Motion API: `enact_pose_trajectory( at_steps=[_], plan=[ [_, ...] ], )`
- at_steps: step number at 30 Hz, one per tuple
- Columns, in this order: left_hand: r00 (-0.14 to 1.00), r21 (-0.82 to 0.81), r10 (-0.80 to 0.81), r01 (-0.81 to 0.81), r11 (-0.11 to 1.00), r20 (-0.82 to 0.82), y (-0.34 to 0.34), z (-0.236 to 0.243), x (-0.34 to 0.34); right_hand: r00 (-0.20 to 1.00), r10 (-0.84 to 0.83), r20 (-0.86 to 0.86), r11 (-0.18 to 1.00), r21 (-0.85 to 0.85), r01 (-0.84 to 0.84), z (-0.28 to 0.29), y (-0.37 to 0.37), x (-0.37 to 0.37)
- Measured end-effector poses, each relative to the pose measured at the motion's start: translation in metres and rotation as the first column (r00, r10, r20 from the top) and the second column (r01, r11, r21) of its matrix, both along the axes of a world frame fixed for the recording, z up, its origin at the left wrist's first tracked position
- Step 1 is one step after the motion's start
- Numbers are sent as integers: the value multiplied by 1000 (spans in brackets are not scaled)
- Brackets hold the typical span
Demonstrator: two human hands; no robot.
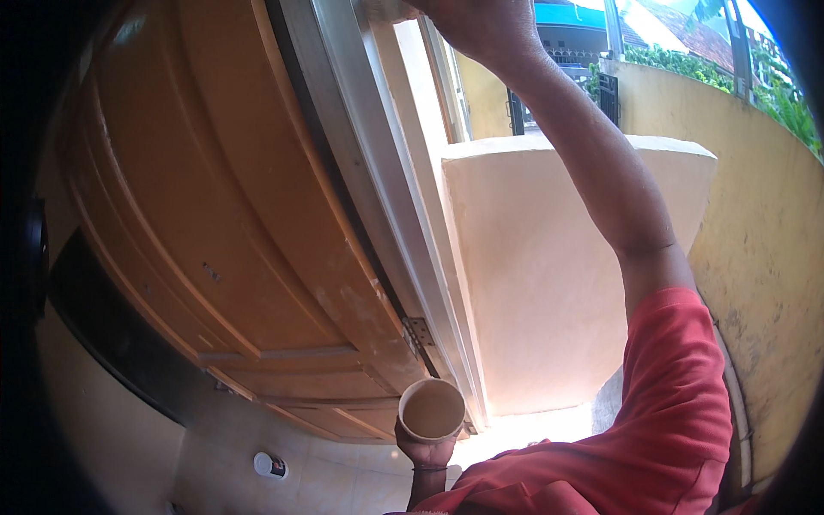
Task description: The person paints a curved wall section adjacent to a wooden door using a paintbrush and a small container of beige paint. They repeatedly dip the brush into the container and apply paint to the wall surface.
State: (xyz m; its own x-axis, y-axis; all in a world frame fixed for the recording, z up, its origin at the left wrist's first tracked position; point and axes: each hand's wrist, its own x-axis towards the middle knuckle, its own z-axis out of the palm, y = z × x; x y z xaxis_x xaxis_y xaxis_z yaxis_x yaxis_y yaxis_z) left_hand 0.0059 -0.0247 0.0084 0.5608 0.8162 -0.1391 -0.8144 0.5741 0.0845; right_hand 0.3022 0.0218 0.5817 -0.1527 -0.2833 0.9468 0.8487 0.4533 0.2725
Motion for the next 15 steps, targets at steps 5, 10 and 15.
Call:
enact_pose_trajectory(
  at_steps=[5,10,15],
  plan=[
    [1000,28,-9,9,1000,-1,4,-16,-4,980,199,1,957,-218,-194,-46,-2,16],
    [1000,39,-21,20,999,21,1,-5,-3,988,83,-129,871,-472,-135,-68,-38,0],
    [998,16,-20,19,1000,68,-1,1,0,991,-61,-119,842,-539,-13,-16,-45,-19]
  ],
)
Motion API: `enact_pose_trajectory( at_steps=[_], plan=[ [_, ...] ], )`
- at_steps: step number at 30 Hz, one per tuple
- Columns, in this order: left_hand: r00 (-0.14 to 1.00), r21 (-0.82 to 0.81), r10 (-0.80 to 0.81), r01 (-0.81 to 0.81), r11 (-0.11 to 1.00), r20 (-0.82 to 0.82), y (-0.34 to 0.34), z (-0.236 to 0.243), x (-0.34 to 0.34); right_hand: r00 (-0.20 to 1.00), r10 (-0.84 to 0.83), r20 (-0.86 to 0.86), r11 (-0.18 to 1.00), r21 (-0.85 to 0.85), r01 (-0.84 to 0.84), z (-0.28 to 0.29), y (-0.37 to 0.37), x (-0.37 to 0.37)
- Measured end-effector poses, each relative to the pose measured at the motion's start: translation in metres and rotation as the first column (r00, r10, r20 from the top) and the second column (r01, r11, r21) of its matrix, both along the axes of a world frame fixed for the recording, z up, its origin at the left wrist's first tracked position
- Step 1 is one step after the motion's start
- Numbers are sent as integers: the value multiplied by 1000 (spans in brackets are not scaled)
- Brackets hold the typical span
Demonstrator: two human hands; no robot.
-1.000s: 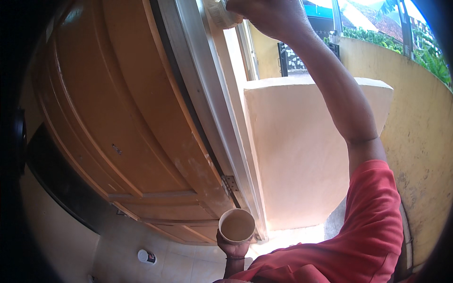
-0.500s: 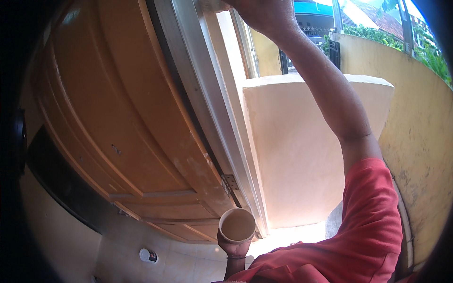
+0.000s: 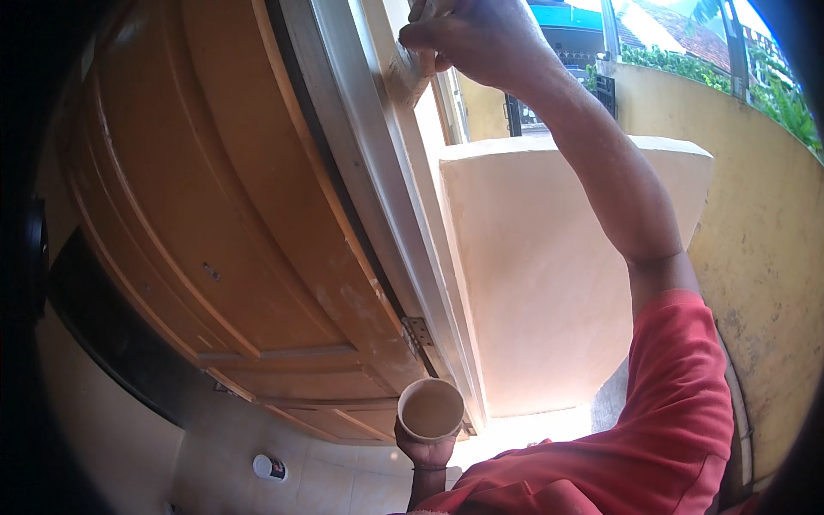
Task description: The person paints a curved wall section adjacent to a wooden door using a paintbrush and a small container of beige paint. They repeatedly dip the brush into the container and apply paint to the wall surface.
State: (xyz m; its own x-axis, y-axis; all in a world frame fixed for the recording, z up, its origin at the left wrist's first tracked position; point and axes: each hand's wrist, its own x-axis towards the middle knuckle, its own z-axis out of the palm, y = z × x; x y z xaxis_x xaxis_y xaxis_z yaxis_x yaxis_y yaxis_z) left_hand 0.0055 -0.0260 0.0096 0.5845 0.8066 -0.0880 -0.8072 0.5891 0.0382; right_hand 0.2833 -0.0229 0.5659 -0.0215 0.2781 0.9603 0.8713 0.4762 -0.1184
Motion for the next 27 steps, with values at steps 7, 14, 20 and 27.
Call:
enact_pose_trajectory(
  at_steps=[7,14,20,27],
  plan=[
    [997,8,59,-58,998,-57,0,-4,-16,975,103,-197,992,91,-86,50,26,-17],
    [998,7,29,-28,1000,-59,2,-11,-5,987,-69,-145,986,140,89,77,12,-23],
    [1000,21,4,-5,1000,13,1,-19,-14,976,-189,-107,961,183,206,91,10,-34],
    [1000,66,-5,3,998,26,-1,-20,-19,984,-153,-92,938,301,174,118,13,-29]
  ],
)
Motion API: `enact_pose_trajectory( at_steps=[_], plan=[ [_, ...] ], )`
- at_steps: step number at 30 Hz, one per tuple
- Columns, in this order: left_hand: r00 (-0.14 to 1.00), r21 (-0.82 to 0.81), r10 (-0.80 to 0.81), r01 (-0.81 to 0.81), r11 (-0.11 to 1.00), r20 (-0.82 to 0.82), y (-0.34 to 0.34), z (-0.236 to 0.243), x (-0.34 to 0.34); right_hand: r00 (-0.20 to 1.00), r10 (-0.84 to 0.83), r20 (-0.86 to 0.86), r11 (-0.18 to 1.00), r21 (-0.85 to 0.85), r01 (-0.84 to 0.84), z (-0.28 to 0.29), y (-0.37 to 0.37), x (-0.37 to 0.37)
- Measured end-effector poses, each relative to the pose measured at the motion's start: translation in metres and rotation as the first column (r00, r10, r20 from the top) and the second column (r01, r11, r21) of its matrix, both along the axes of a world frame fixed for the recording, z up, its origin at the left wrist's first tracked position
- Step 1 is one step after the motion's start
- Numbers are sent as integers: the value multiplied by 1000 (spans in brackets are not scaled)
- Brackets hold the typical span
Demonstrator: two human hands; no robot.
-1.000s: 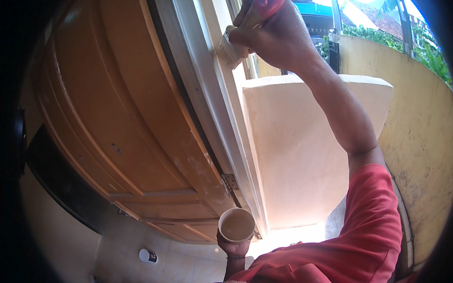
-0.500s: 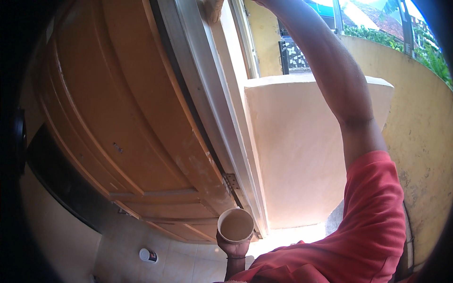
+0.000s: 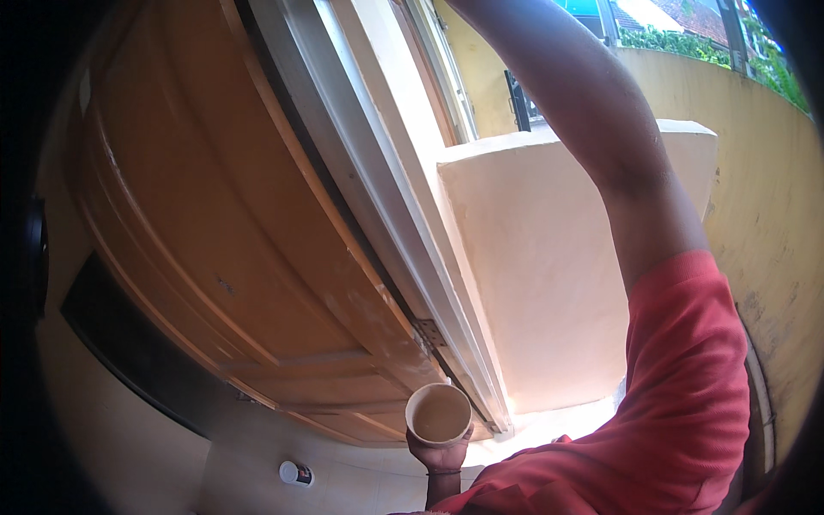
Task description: The person paints a curved wall section adjacent to a wooden door using a paintbrush and a small container of beige paint. They repeatedly dip the brush into the container and apply paint to the wall surface.
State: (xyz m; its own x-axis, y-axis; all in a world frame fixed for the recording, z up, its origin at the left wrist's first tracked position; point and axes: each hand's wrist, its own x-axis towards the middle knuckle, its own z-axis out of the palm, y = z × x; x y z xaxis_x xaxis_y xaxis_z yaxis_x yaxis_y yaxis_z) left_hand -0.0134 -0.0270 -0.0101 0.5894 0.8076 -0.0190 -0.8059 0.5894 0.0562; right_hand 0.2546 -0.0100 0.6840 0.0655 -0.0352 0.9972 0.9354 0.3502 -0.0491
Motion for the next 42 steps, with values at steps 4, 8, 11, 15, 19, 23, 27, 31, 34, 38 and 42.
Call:
enact_pose_trajectory(
  at_steps=[4,8,11,15,19,23,27,31,34,38,42],
  plan=[
    [995,5,-67,66,998,77,1,2,10,990,25,138,953,295,-65,-13,-7,11],
    [997,-5,36,-37,999,-63,-7,5,-10,946,89,310,954,247,-171,-79,34,39],
    [999,17,-11,10,1000,46,-7,16,-2,853,55,520,947,244,-210,-135,34,62],
    [997,-22,57,-58,998,-60,-15,25,3,909,305,286,952,-128,-279,-244,1,65],
    [999,32,43,-43,999,-1,-18,20,-3,893,437,108,879,-263,-398,-345,-27,69],
    [997,39,9,-11,999,70,-35,40,4,713,467,-524,736,-216,-641,-463,-46,77],
    [994,36,-27,23,999,108,-36,37,22,-123,227,-966,663,246,-707,-574,-68,93],
    [993,47,-39,34,998,111,-40,46,39,-586,-21,-810,730,388,-563,-693,-89,98],
    [996,24,-19,17,1000,91,-51,54,48,-748,-151,-646,692,471,-547,-758,-107,101],
    [985,38,-63,58,998,161,-42,52,76,-805,-221,-550,622,556,-550,-751,-104,119],
    [986,29,-66,62,998,152,-46,56,98,-692,-244,-680,518,512,-685,-747,-88,133]
  ],
)
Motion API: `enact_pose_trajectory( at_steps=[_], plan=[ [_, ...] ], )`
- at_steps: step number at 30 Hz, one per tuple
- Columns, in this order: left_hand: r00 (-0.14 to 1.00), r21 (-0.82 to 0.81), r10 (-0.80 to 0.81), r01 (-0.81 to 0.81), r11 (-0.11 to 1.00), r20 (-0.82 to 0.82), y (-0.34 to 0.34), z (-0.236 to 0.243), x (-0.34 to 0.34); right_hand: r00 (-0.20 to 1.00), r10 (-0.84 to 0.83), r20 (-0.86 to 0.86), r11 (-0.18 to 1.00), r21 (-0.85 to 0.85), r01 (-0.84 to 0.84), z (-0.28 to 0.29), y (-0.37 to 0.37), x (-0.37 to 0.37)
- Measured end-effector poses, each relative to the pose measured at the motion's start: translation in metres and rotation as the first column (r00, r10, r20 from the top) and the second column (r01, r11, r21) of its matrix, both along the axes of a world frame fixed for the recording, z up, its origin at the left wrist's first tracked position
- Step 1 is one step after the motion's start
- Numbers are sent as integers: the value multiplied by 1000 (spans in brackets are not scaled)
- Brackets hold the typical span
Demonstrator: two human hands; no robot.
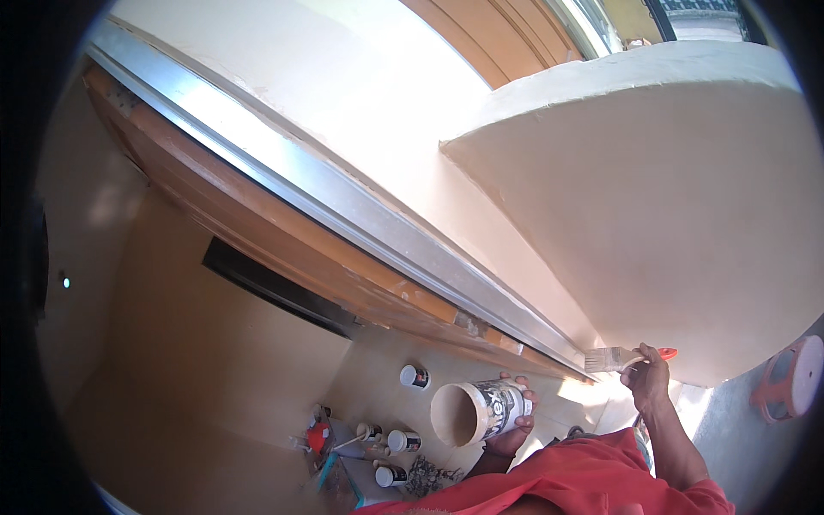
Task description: The person paints a curved wall section adjacent to a wooden door using a paintbrush and a small container of beige paint. They repeatedly dip the brush into the container and apply paint to the wall surface.
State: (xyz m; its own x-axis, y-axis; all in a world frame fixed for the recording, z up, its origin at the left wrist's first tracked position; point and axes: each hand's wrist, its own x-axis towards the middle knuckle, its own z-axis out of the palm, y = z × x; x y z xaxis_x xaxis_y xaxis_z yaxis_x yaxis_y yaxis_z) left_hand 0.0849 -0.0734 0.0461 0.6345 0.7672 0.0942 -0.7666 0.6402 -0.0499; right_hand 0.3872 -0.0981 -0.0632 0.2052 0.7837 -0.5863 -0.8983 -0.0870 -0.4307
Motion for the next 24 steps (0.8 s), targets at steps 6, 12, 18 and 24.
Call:
enact_pose_trajectory(
  at_steps=[6,12,18,24],
  plan=[
    [997,18,50,-49,999,-50,-9,3,16,991,61,117,982,170,-80,39,18,5],
    [992,30,124,-123,992,-17,-15,9,30,963,141,230,971,159,-180,58,25,5],
    [987,-12,148,-149,989,-58,-24,2,33,960,176,220,969,136,-208,67,25,8],
    [987,-26,160,-161,987,-6,-30,-2,36,969,155,193,968,166,-188,62,23,4]
  ],
)
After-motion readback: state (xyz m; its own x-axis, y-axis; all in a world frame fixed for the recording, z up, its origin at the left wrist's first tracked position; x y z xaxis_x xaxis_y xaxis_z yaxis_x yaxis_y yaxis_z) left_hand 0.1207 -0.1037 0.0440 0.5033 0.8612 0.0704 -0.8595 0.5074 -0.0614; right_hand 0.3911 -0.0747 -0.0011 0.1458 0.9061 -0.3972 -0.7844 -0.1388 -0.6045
